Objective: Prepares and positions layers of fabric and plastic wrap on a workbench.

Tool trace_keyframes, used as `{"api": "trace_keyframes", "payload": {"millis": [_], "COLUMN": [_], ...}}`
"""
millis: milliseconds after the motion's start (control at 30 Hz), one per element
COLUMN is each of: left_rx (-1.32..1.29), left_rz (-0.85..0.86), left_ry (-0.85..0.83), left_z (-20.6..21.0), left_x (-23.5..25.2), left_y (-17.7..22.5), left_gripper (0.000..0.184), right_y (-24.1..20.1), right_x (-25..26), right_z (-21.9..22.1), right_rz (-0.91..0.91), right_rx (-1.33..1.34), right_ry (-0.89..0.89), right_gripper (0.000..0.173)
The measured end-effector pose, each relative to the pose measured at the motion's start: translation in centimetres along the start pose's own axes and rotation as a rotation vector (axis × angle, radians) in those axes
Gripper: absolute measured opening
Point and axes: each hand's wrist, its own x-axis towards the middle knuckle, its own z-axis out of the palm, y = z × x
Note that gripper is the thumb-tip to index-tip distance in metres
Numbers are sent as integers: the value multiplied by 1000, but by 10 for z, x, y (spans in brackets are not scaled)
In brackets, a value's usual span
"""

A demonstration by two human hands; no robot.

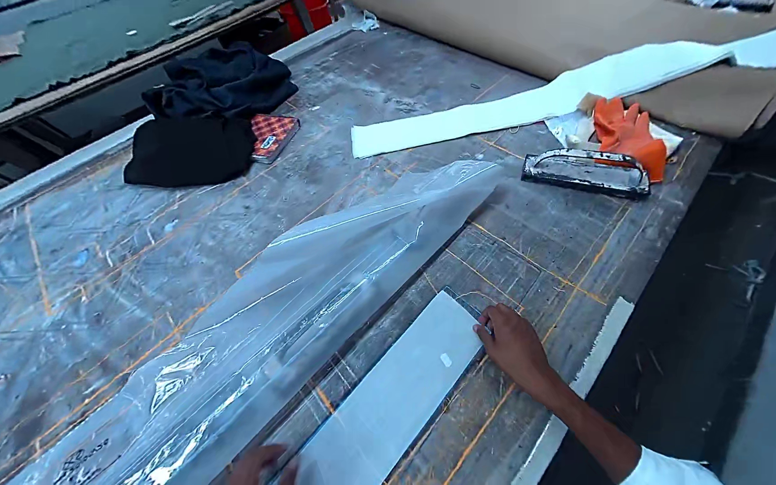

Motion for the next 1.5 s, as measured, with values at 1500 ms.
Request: {"api": "trace_keyframes", "payload": {"millis": [1500], "left_rx": [-152], "left_rz": [40], "left_ry": [-219], "left_z": [117], "left_x": [208], "left_y": [188], "left_gripper": [22], "right_y": [18], "right_x": [1], "right_z": [-28], "right_rz": [74], "right_rx": [369], "right_ry": [-77], "right_gripper": [20]}}
